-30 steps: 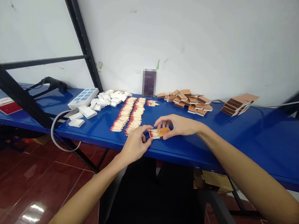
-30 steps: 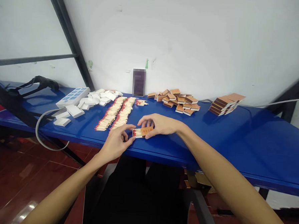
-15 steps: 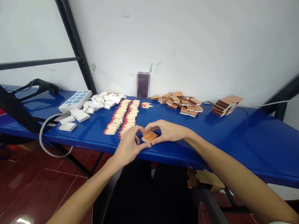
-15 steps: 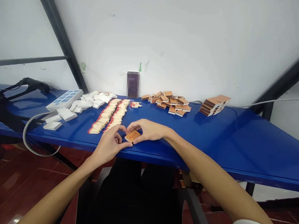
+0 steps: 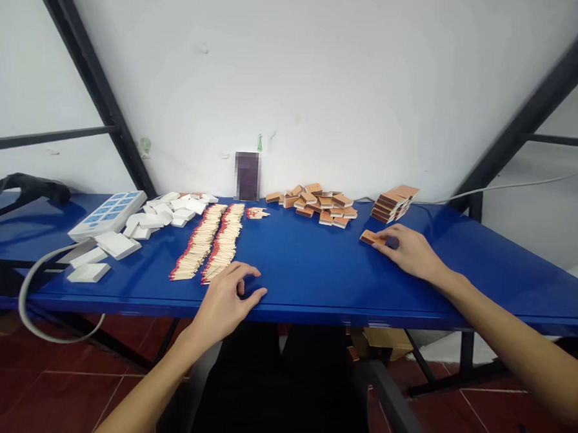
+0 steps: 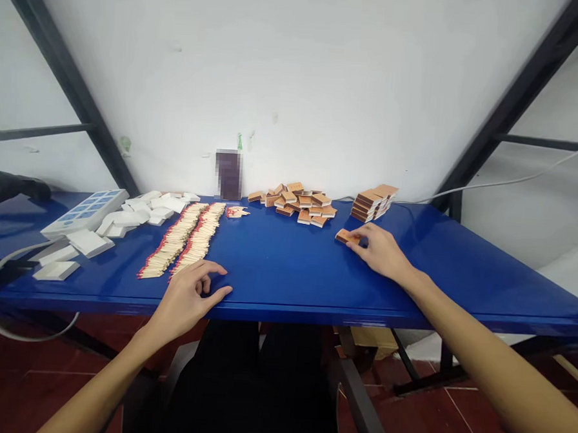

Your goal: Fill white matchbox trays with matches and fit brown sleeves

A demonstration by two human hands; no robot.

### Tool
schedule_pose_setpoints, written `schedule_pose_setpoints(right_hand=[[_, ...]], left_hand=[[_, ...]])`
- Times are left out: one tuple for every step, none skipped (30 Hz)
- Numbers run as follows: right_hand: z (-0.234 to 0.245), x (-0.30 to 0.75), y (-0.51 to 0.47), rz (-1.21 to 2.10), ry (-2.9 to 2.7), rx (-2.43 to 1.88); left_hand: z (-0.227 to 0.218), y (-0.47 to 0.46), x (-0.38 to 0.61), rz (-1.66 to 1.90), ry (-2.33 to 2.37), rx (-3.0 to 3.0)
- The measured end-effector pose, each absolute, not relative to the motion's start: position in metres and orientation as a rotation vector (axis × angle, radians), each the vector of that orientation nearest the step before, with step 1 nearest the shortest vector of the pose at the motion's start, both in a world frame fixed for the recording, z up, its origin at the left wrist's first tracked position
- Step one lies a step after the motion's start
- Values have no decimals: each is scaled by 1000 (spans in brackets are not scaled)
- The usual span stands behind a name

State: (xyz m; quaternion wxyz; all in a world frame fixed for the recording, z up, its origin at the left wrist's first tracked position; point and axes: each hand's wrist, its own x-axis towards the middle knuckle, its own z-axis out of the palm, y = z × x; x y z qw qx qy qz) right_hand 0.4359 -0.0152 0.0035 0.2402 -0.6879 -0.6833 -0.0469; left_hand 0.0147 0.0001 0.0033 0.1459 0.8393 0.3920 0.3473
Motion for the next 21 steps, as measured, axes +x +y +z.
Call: schedule_pose_setpoints(right_hand=[[3, 447, -4, -142, -1854, -1900], [2, 455, 7, -166, -1838, -1915], [0, 461, 17, -209, -1827, -1930], [-1, 465, 25, -263, -1821, -1939], [-3, 468, 32, -309, -1804, -1953], [-5, 470, 37, -340, -1786, -1971], [-6, 471, 41, -360, -1765, -1988], [-7, 473, 43, -367, -1747, -2004], [-8, 474, 43, -366, -1735, -2015], [-8, 475, 43, -363, -1729, -2021], [-8, 476, 42, -361, -1729, -2021], [-7, 475, 41, -365, -1727, -2019], [-6, 474, 39, -376, -1720, -2018], [-4, 471, 38, -395, -1711, -2010], [-2, 466, 36, -421, -1696, -1990], [0, 459, 35, -443, -1687, -1963], [3, 451, 33, -463, -1686, -1910], [5, 441, 32, -463, -1703, -1850], [8, 430, 31, -431, -1750, -1793], [11, 417, 31, -393, -1804, -1733], [13, 404, 31, -357, -1861, -1675]], left_hand=[[3, 0, 15, 1003, 1127, 2432], [3, -1, 15, 1007, 1121, 2447], [3, -1, 16, 1010, 1115, 2461], [3, -1, 16, 1011, 1108, 2474], [2, -2, 17, 1008, 1101, 2487], [2, -2, 17, 1004, 1095, 2499], [1, -2, 17, 997, 1088, 2509], [1, -2, 17, 992, 1081, 2518], [1, -2, 17, 988, 1074, 2526], [1, -3, 17, 984, 1068, 2532], [1, -3, 17, 980, 1065, 2532], [2, -3, 16, 978, 1063, 2526], [3, -4, 16, 972, 1060, 2513], [4, -5, 15, 961, 1051, 2496], [5, -6, 15, 946, 1035, 2482], [5, -7, 15, 933, 1013, 2474], [4, -8, 15, 925, 989, 2478], [3, -9, 16, 927, 967, 2496], [1, -10, 17, 941, 954, 2529], [-2, -11, 18, 968, 953, 2574], [-5, -12, 19, 1000, 966, 2627]])
